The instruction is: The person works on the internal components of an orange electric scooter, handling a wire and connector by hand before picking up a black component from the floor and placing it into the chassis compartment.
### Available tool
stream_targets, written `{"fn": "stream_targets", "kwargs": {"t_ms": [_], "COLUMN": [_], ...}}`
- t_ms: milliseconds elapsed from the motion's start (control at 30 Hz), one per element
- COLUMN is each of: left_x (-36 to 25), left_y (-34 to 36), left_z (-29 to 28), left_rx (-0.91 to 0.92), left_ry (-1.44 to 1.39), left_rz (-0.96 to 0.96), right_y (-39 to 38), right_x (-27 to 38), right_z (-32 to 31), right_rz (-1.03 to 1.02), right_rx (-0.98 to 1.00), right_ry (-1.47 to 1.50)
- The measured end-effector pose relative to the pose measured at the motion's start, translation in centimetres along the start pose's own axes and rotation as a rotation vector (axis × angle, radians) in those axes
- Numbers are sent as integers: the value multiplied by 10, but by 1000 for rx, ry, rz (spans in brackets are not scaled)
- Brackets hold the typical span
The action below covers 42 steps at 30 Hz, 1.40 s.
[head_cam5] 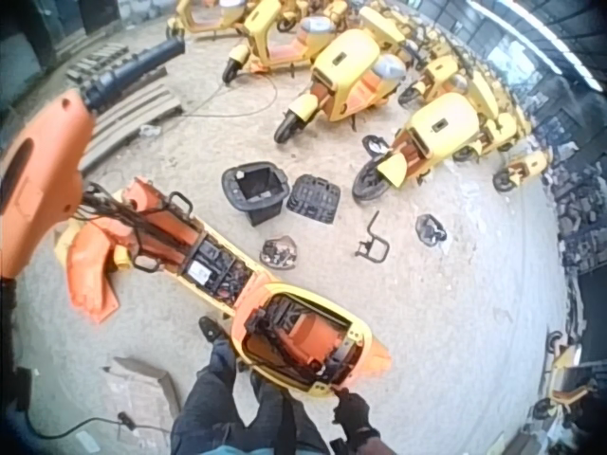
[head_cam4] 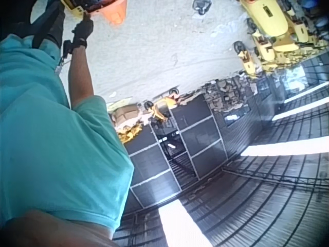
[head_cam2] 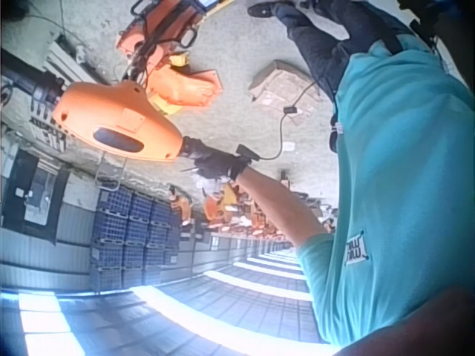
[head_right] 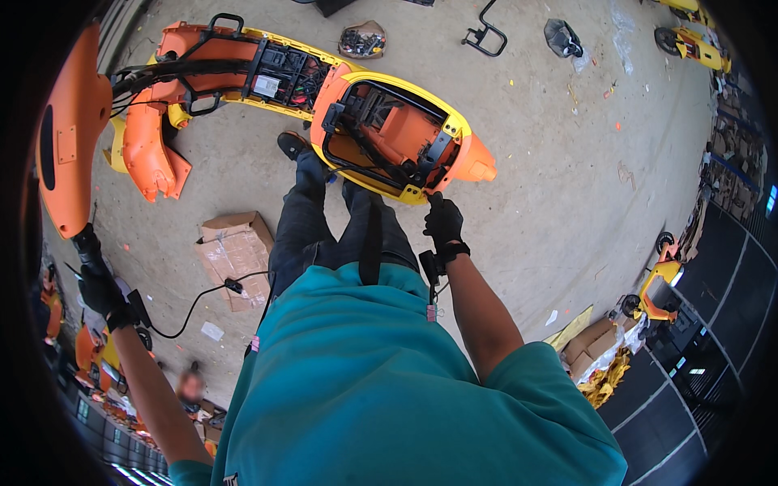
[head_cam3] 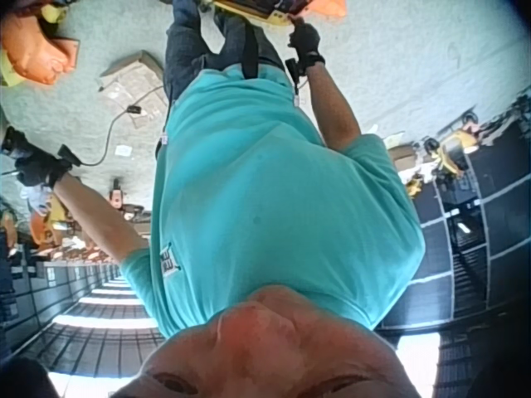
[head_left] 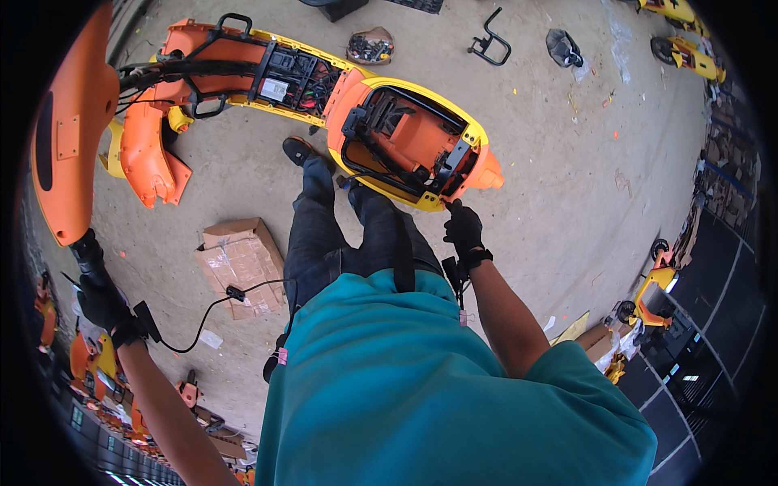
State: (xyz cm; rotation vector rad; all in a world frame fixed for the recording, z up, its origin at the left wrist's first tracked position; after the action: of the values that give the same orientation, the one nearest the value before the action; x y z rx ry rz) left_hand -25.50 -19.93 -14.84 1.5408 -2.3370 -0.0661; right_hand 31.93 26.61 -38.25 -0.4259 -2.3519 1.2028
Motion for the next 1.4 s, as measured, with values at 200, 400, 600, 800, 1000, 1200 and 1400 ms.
{"fn": "stream_targets", "kwargs": {"t_ms": [200, 400, 600, 800, 1000, 1200, 1400], "left_x": [1, 7, 5, 6, 6, 12, 4], "left_y": [0, -1, -1, 0, -2, 1, 0], "left_z": [1, 5, 4, 4, 4, 9, 2], "left_rx": [-3, -16, -21, -21, -46, 24, 22], "left_ry": [24, 47, 50, 60, 46, 37, -5], "left_rz": [13, 33, 40, 46, 51, -9, -40], "right_y": [26, -23, 8, 15, 0, 4, 8], "right_x": [-21, 25, -16, -20, 3, 3, -13], "right_z": [1, 4, 3, 4, 1, -1, 2], "right_rz": [-332, -678, 123, -259, -728, -536, -84], "right_rx": [-182, -514, 90, 104, -471, -299, 48], "right_ry": [-291, -832, 164, -135, -799, -370, 110]}}
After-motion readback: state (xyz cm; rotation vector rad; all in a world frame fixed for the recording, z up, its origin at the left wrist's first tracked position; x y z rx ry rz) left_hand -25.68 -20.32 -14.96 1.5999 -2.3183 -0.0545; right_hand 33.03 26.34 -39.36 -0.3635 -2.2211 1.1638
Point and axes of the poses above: each hand's wrist, its own y-axis towards the middle knuckle, its own z-axis out of the palm, x = y × z, the point moved 4 cm from there along y, towards the middle knuckle, and after that the axes turned 13 degrees about -y, right-handed, at the moved point
